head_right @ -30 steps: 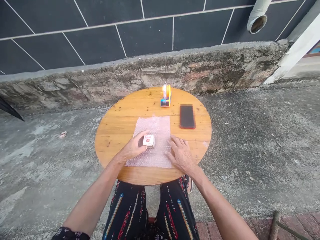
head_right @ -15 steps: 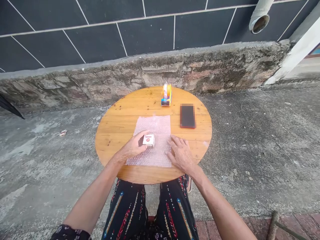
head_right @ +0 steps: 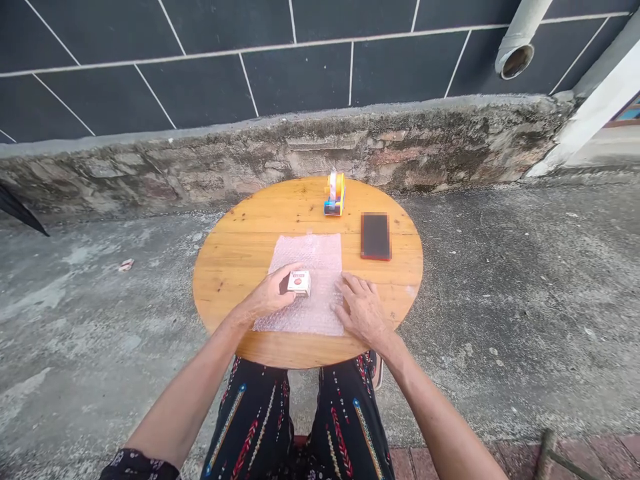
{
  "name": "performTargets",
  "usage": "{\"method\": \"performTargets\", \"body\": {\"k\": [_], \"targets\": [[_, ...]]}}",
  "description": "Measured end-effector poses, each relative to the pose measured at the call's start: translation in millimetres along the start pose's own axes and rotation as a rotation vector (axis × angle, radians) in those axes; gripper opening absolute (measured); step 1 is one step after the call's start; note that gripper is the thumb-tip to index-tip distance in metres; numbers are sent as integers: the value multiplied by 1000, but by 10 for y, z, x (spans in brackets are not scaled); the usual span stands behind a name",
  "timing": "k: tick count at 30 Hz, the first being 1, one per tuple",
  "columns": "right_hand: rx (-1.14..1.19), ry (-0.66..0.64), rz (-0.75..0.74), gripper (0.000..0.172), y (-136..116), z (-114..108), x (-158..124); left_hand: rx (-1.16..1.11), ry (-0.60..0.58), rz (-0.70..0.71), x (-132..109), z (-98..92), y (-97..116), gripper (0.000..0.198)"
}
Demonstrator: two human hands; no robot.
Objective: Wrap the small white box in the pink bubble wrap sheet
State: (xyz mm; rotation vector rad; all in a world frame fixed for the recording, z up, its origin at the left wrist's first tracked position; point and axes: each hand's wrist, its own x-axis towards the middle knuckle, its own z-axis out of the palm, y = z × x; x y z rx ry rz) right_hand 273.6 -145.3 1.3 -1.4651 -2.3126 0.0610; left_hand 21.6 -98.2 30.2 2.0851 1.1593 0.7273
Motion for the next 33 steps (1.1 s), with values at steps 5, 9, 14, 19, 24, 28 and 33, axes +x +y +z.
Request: {"method": "performTargets", "body": {"k": [5, 9, 14, 19, 24, 28, 33], "targets": [[-1, 13, 3, 42, 1, 12, -3, 3, 27, 12, 6, 9, 10, 72], [-1, 8, -5, 41, 0, 5, -4, -30, 35, -8, 4, 8, 17, 71], [3, 13, -9, 40, 1, -1, -2, -90, 27, -15, 8, 12, -5, 71], [9, 4, -11, 37, 3, -5, 2, -100, 18, -32, 12, 9, -18, 69], [4, -9, -5, 38, -5, -18, 2, -67, 10, -21, 13, 9, -26, 68], [0, -3, -7, 37, -7, -19, 4, -38, 22, -6, 30, 16, -41, 70], [13, 15, -10, 37, -1, -8, -6, 72, 108, 128, -149, -41, 1, 77]]}}
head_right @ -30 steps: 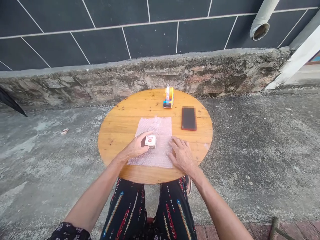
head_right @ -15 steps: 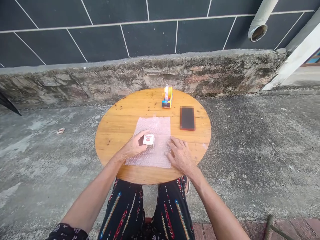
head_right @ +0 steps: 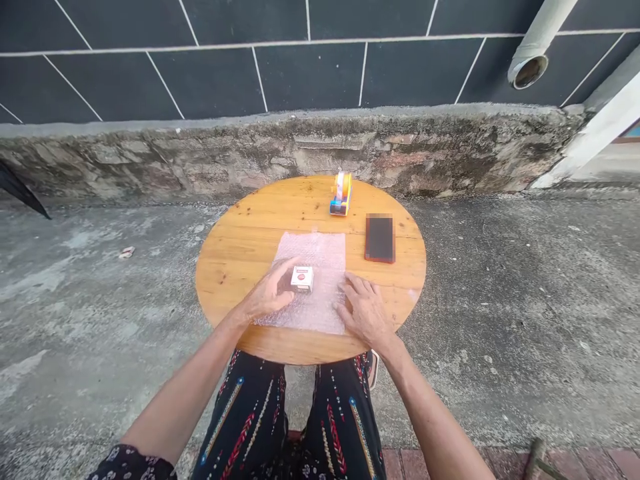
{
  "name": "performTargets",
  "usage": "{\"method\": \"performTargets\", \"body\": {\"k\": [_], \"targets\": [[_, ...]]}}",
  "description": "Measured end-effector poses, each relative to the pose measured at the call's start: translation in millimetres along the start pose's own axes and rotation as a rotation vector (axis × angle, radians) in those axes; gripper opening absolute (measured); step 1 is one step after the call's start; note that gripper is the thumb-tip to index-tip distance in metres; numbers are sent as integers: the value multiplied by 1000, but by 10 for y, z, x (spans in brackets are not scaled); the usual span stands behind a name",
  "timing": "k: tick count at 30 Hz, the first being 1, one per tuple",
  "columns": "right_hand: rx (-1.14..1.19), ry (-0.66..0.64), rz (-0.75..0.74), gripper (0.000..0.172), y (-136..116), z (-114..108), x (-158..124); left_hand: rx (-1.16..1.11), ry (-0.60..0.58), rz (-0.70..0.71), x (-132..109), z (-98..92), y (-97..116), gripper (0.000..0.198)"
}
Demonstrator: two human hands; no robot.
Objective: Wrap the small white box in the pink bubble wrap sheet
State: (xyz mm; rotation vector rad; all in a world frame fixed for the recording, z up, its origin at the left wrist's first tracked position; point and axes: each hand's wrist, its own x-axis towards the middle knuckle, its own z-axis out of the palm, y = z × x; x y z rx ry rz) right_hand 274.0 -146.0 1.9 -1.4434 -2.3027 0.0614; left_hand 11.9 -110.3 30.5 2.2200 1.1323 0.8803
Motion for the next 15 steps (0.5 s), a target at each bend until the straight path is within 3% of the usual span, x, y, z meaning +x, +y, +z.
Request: {"method": "performTargets", "body": {"k": [4, 8, 12, 15], "targets": [[41, 51, 4, 34, 28, 17, -12, 125, 94, 6, -386, -13, 104, 60], [75, 169, -7, 26, 38, 31, -59, 213, 101, 27, -719, 134, 153, 39], [120, 214, -58, 20, -154, -1, -202, 269, 167, 19, -814, 283, 138, 32], [144, 107, -161, 19, -401, -41, -314, 282, 179, 21, -812, 310, 123, 31]]}}
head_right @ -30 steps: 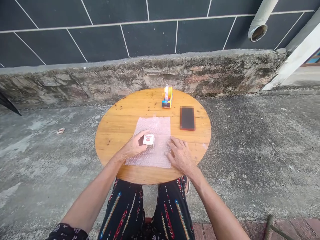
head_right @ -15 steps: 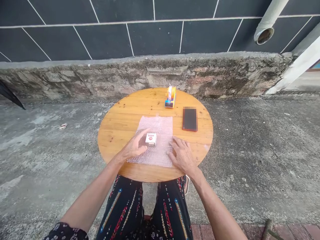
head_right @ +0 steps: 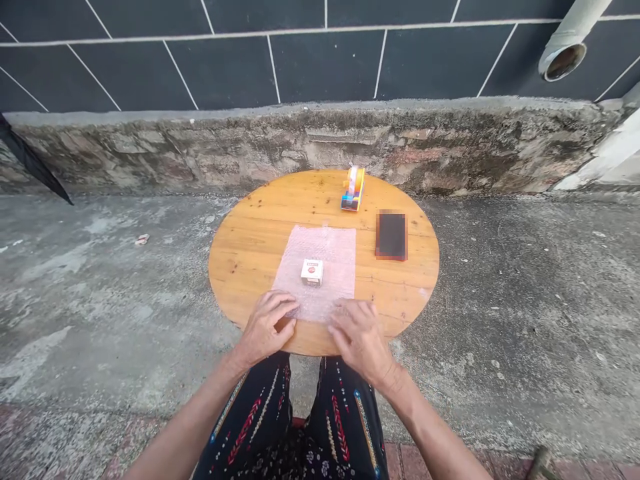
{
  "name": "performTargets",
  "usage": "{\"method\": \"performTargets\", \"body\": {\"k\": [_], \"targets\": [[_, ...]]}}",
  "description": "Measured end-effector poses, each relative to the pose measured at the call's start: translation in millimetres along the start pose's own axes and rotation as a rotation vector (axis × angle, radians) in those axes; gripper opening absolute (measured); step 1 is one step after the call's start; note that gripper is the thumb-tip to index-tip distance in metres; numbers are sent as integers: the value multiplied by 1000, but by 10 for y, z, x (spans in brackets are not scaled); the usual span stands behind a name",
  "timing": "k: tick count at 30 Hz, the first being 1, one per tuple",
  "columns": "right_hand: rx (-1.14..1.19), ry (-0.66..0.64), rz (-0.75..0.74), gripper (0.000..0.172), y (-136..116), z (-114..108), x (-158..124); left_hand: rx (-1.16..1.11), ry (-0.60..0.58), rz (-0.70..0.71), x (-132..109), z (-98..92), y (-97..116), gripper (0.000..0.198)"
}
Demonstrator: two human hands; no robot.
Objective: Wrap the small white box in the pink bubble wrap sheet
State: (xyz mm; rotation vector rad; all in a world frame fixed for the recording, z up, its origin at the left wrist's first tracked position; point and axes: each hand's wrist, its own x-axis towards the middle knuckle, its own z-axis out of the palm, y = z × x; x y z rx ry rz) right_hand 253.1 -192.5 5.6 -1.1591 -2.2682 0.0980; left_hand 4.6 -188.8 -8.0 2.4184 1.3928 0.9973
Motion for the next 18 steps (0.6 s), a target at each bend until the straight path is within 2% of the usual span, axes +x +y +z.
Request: {"method": "performTargets", "body": {"k": [3, 7, 12, 18], "targets": [[-18, -88, -22, 21, -183, 19, 12, -10, -4, 1, 1, -8, -11, 31], [-113, -151, -73, 16, -237, 92, 87, -23, -5, -7, -6, -15, -14, 32], [-217, -131, -129, 18, -240, 183, 93, -24, 12, -7, -10, -13, -5, 31], [-214, -104, -106, 21, -227, 240, 112, -21, 14, -9, -13, -22, -8, 34]]}}
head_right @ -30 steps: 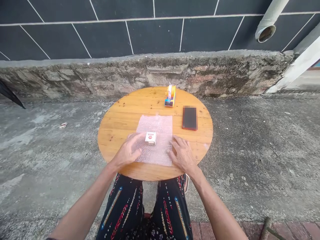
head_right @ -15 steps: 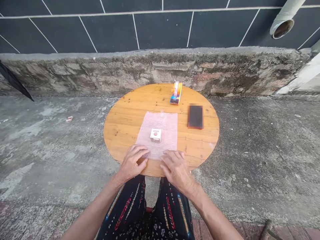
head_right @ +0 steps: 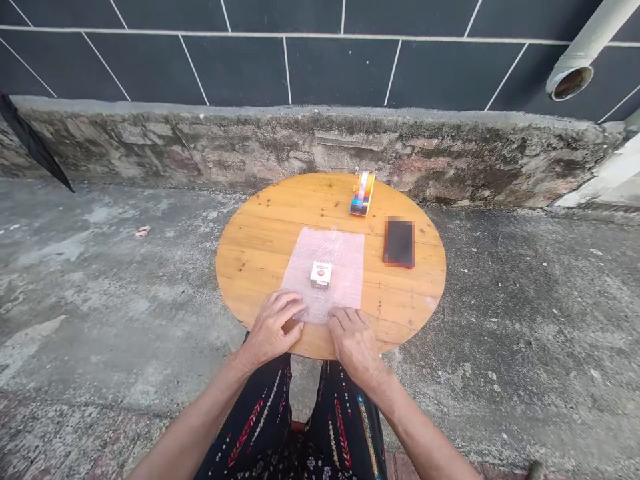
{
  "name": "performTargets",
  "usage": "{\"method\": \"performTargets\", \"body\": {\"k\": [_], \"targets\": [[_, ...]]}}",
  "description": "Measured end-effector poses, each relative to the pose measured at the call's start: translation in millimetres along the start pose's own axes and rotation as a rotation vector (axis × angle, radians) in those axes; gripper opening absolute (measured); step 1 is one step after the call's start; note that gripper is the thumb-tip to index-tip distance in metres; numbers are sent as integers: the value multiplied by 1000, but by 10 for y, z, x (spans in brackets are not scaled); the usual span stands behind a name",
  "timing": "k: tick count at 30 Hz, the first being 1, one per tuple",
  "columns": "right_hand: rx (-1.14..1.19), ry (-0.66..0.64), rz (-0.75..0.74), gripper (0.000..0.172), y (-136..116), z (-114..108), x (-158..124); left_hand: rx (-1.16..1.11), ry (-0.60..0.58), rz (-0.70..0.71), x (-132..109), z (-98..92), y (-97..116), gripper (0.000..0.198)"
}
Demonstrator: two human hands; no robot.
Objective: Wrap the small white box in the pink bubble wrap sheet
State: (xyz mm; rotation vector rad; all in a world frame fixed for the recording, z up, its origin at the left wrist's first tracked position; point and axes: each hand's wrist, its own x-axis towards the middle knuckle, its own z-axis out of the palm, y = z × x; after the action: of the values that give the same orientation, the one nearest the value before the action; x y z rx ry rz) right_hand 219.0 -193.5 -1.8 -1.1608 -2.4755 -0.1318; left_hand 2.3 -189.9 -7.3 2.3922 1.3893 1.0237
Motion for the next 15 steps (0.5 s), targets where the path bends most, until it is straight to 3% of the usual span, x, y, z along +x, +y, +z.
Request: {"method": "performTargets", "body": {"k": [10, 15], "targets": [[108, 49, 79, 18, 130, -181, 130, 80, 59, -38, -6, -8, -4, 35], [210, 85, 90, 18, 191, -228, 183, 145, 120, -17, 120, -15, 58, 31]]}}
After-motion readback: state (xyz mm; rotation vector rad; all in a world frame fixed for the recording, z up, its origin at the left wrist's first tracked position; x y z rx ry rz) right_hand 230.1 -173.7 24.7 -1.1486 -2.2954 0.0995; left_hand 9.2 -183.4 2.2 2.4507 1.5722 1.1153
